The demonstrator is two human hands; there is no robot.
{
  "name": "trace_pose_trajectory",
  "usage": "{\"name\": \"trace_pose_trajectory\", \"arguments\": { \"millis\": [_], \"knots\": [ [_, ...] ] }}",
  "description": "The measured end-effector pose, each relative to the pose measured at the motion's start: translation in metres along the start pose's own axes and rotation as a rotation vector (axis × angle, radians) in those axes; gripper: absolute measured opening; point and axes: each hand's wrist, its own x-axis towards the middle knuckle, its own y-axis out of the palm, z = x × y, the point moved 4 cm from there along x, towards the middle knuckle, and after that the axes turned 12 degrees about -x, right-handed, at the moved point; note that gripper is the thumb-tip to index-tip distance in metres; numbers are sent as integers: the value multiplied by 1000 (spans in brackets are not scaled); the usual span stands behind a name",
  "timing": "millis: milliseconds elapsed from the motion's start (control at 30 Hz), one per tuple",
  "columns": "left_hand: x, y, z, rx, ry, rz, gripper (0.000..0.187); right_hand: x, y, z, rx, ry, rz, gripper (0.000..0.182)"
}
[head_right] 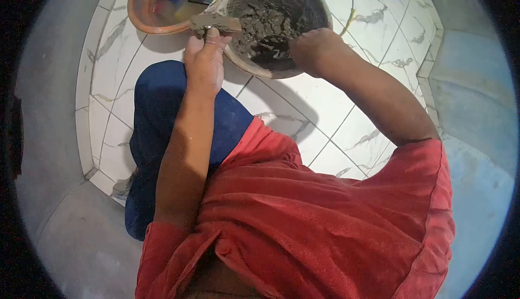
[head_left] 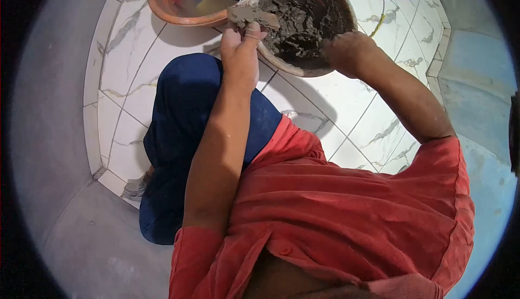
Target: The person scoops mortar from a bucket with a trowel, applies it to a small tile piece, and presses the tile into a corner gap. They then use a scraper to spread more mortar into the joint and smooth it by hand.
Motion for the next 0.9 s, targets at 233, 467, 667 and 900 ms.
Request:
{"name": "trace_pose_trajectory", "arguments": {
  "millis": [233,467,667,900],
  "knots": [
    [0,2,3,0,-31,58,41,1,-1,4,30,-61,110,22],
    [2,-1,4,13,-15,45,45,-7,-20,-9,117,-96,58,23],
    [2,-5,6,-3,-30,63,47,10,0,2,59,7,-9,19],
    [1,2,2,30,-45,78,46,9,6,4,6,-332,-32,28]
  ]
}}
